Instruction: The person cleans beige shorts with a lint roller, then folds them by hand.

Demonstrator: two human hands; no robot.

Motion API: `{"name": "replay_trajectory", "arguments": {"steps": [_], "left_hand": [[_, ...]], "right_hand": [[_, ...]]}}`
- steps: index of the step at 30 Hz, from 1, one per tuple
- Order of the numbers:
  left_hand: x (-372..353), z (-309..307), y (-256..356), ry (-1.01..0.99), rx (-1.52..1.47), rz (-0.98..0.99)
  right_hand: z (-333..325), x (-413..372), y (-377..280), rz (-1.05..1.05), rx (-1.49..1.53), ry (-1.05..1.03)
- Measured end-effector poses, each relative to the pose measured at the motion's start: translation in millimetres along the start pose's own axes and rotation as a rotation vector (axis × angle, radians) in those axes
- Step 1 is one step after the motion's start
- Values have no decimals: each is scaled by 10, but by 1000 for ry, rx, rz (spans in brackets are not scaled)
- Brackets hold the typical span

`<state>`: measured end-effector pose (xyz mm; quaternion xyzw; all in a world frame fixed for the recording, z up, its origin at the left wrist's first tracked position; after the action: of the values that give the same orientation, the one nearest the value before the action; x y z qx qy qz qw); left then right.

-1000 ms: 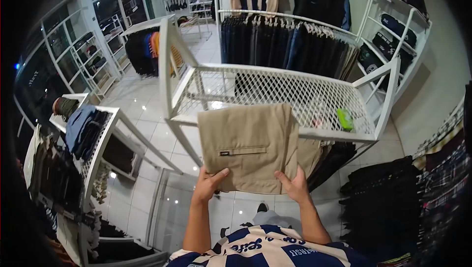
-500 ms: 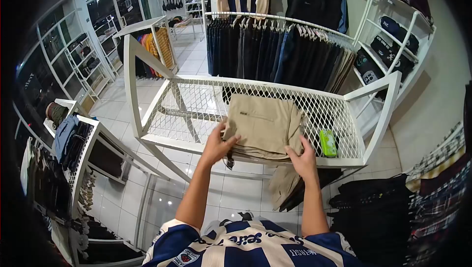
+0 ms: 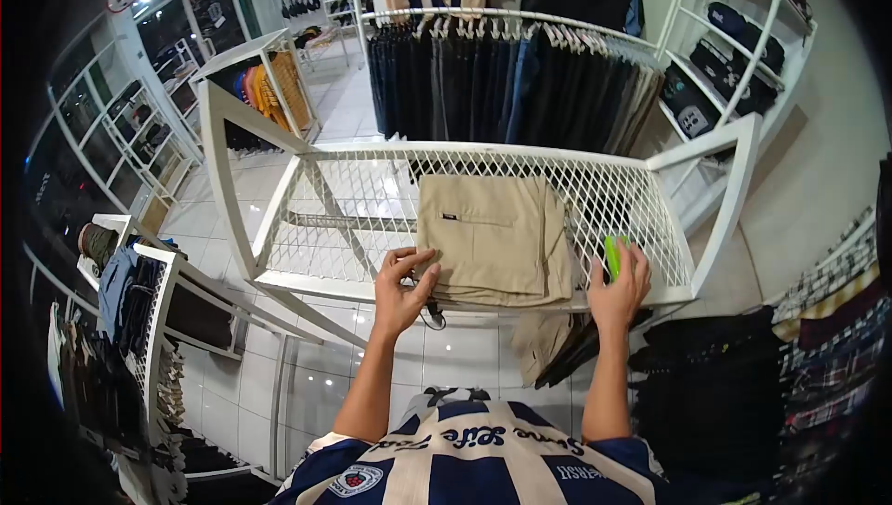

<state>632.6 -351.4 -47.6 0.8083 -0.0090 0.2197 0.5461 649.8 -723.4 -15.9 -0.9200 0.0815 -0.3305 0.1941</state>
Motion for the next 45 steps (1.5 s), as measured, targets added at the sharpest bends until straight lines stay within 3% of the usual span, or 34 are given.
{"name": "replay_trajectory", "arguments": {"steps": [4, 6, 8, 9, 11, 12, 14, 15, 19, 20, 22, 24, 26, 27, 29, 30, 34, 35, 36, 38, 40, 42, 44, 45], "left_hand": [[-60, 17, 79, 4, -79, -12], [-45, -8, 134, 24, 18, 30], [-62, 6, 145, -31, 15, -45], [-83, 9, 233, -1, 124, 73], [-82, 12, 294, -42, 411, 279], [-40, -15, 328, -38, 408, 273], [39, -10, 426, -192, 555, 296], [65, 31, 377, -273, 570, 305], [23, 135, 87, -320, 515, 248], [34, 141, 77, -327, 507, 247], [36, 136, 51, -334, 571, 246], [22, 138, 94, -308, 592, 256], [38, 126, 134, -260, 556, 276], [79, 136, 141, -247, 551, 284], [38, 122, 120, -242, 518, 276], [-20, 106, 105, -237, 522, 272], [50, 106, 123, -222, 550, 298], [53, 111, 131, -227, 541, 290], [46, 113, 131, -232, 530, 277], [57, 107, 123, -231, 524, 265], [42, 116, 126, -229, 510, 255], [41, 128, 99, -236, 527, 254], [38, 144, 52, -234, 542, 261], [51, 150, 42, -238, 550, 265]], "right_hand": [[224, 21, 230, 102, -172, -160], [311, 22, 321, 81, -196, -109], [330, 42, 334, 73, -161, -97], [280, 59, 291, 14, -107, -39], [109, 70, -20, -14, -3, 23], [-41, 69, -248, -37, 102, 87], [-121, 42, -834, -91, 252, -47], [-12, 6, -1094, -227, 342, -104], [612, -376, -1794, -361, 395, -364], [767, -460, -1814, -398, 422, -454], [734, -115, -1476, -380, 180, -442], [839, 365, -862, -118, 151, -437], [742, 601, -531, -21, -161, -172], [671, 644, -696, -30, -162, -160], [538, 574, -1226, -122, 180, -229], [596, 499, -1243, -127, 185, -233], [1173, 259, -1555, -678, 114, -379], [1184, 598, -1354, -624, -40, -398], [1367, 894, -936, -298, -183, -377], [1216, 1090, -860, -205, -307, -220], [1157, 937, -1349, -252, 128, -239], [1189, 498, -1981, -436, 318, -419], [1288, 64, -2256, -750, 282, -419], [1408, 142, -2121, -745, 289, -415]]}}
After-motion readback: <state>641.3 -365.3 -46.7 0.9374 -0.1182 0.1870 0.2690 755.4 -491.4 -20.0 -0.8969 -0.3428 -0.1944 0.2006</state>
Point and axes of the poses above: each hand's wrist, its own x-axis towards the middle knuckle, its own z-axis out of the palm, y = z × x, the point moved 6 cm from there along x, towards the middle knuckle, and after that the axes turned 4 degrees about -x, right-handed, at the moved point
